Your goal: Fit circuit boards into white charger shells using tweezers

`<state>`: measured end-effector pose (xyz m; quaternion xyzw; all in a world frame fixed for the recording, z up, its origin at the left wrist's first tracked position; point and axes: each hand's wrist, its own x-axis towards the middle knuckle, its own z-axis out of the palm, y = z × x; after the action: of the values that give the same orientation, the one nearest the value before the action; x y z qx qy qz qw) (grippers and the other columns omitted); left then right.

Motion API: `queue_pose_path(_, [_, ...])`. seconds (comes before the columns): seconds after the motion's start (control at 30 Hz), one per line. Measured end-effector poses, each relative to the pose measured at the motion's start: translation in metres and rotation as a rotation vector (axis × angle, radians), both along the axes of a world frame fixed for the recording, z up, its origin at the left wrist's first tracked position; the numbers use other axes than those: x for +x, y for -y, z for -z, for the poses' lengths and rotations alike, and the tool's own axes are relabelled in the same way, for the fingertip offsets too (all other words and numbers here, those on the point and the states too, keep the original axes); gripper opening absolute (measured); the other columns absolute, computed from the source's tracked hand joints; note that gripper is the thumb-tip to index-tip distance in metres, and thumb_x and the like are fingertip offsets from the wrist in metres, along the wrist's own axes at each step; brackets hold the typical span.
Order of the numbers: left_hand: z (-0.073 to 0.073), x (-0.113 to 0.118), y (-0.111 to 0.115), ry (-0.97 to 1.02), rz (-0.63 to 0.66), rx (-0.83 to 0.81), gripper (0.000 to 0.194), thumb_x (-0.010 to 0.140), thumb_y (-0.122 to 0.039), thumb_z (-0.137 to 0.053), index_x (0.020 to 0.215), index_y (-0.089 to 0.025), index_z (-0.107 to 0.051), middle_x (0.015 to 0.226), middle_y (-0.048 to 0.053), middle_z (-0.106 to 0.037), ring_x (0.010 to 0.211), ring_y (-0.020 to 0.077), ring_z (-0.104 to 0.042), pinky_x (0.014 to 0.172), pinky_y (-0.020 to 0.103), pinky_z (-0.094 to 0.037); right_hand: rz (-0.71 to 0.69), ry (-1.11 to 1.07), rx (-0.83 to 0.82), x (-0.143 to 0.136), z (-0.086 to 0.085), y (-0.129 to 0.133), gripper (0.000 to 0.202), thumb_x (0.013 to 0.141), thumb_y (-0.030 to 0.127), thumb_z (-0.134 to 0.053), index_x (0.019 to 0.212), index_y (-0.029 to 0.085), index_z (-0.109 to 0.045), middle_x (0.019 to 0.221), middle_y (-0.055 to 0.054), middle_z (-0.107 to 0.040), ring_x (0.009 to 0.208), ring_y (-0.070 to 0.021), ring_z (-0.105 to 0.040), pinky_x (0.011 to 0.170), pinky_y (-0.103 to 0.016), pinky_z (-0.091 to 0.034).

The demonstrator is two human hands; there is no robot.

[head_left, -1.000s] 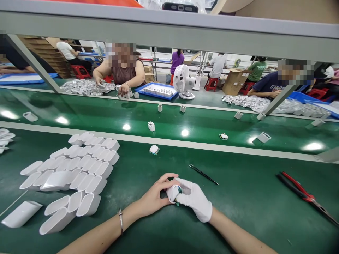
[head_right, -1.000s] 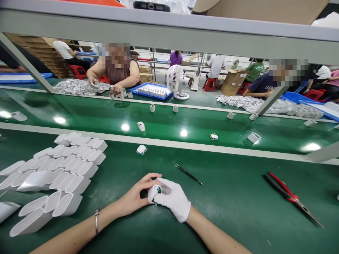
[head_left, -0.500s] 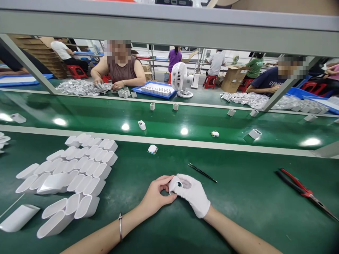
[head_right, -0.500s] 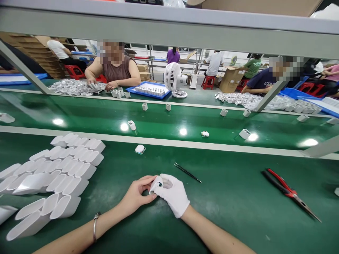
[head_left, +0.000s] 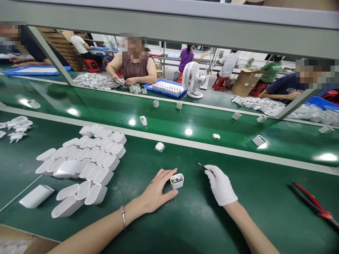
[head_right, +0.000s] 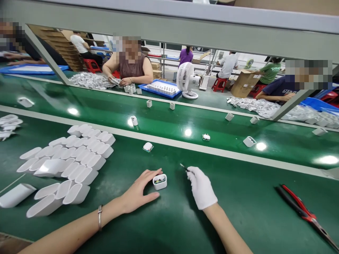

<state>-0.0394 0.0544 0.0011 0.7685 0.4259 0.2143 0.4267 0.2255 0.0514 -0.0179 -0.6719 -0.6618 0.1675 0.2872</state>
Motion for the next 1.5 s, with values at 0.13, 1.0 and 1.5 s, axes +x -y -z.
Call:
queue_pose_path(0.13, [0.012, 0.007, -0.001, 0.062, -0.086, -0.039, 0.057, 0.079, -0.032, -0.064, 0.132, -0.031, -0.043, 0.112, 0.004, -0.057, 0.105, 0.0225, -0.049, 0.095, 0.039, -0.039, -0.287, 0.040, 0.130, -0.022, -0.013, 0.006, 0.025, 0.090, 0.020, -0.037, 0.101, 0.021, -0.059, 0.083, -0.004, -0.065, 0.072, -0.0156, -0.059, 0.068, -0.028, -0.047])
queue_pose_path(1.0, [0.014, 0.010, 0.001, 0.020, -0.095, -0.111, 0.028, 0.082, -0.030, -0.059, 0.110, -0.031, -0.060, 0.100, 0.003, -0.054, 0.099, 0.0226, -0.049, 0.089, 0.036, -0.040, -0.741, 0.781, 0.208, -0.027, -0.035, -0.013, 0.049, 0.078, 0.002, -0.042, 0.119, 0.027, -0.052, 0.076, 0.001, -0.062, 0.055, -0.0120, -0.050, 0.047, -0.026, -0.021])
queue_pose_path(1.5, [0.016, 0.011, 0.000, 0.014, -0.092, -0.104, 0.027, 0.083, -0.031, -0.058, 0.110, -0.031, -0.061, 0.101, 0.003, -0.054, 0.099, 0.0233, -0.049, 0.089, 0.035, -0.040, -0.720, 0.918, 0.143, -0.044, -0.051, 0.002, 0.034, 0.078, 0.006, -0.049, 0.108, 0.022, -0.055, 0.069, -0.001, -0.061, 0.054, -0.0159, -0.053, 0.043, -0.028, -0.019])
